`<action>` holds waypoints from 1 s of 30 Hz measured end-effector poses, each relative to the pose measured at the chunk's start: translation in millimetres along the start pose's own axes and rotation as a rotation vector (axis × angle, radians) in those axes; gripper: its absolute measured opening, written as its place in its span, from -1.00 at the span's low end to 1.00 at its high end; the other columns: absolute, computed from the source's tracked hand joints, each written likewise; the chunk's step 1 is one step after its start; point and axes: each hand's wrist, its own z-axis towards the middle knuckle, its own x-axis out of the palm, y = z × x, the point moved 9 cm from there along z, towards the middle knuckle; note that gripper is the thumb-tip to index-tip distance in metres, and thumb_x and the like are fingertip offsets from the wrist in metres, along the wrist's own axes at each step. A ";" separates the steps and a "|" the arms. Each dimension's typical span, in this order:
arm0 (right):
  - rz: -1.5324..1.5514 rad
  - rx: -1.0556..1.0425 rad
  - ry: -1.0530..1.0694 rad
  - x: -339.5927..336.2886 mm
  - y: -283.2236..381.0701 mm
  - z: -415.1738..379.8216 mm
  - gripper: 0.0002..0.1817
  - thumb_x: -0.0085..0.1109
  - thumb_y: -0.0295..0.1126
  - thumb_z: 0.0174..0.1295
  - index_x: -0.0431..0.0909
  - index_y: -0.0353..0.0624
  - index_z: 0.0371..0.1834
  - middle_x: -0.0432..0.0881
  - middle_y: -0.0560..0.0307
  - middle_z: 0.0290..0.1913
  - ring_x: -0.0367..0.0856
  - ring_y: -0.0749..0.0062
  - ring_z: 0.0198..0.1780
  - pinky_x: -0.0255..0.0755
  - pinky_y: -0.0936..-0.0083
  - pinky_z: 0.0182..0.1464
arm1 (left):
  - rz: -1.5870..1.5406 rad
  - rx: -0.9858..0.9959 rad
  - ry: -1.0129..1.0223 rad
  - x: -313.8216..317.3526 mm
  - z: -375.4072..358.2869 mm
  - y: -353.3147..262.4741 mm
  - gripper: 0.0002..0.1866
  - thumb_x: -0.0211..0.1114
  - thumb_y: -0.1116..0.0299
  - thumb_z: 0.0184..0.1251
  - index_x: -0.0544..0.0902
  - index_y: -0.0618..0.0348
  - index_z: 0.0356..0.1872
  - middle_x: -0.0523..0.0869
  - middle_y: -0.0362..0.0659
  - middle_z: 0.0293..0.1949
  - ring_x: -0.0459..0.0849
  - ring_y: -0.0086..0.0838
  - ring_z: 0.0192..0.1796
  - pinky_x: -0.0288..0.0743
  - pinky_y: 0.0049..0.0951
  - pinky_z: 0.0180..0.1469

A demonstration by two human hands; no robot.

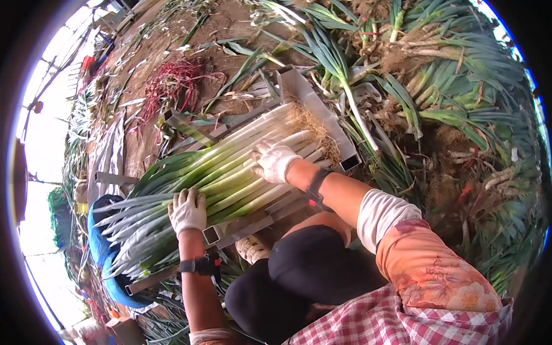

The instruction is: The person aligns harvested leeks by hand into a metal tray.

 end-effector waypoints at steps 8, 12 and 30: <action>0.069 -0.012 -0.027 -10.2 6.8 -6.8 -0.41 -0.16 -0.03 0.26 0.27 -0.16 0.27 0.23 -0.08 0.31 0.16 0.13 0.34 0.02 0.33 0.36 | 0.050 0.027 -0.068 11.6 -1.4 1.5 -0.57 -0.12 0.03 0.35 0.47 -0.07 0.12 0.44 -0.16 0.20 0.28 -0.24 0.30 0.01 -0.16 0.34; 0.660 -0.205 -0.044 -88.9 25.0 -97.4 -0.53 -0.07 -0.10 0.27 0.46 -0.25 0.05 0.52 -0.10 0.02 0.50 0.07 0.03 0.35 0.35 0.10 | 0.101 -0.002 -0.046 16.9 -3.1 0.9 -0.56 -0.14 0.03 0.37 0.45 -0.09 0.15 0.41 -0.14 0.24 0.27 -0.21 0.32 0.00 -0.19 0.35; 0.339 1.162 -0.187 117.9 -383.9 -156.9 -0.47 0.05 -0.05 0.10 0.38 -0.15 0.06 0.54 -0.16 -0.02 0.50 0.01 0.03 0.37 0.22 0.06 | 0.121 0.053 -0.113 13.9 -4.6 -2.7 -0.56 -0.15 0.14 0.39 0.45 0.11 0.15 0.41 -0.05 0.22 0.29 -0.17 0.29 -0.02 -0.20 0.36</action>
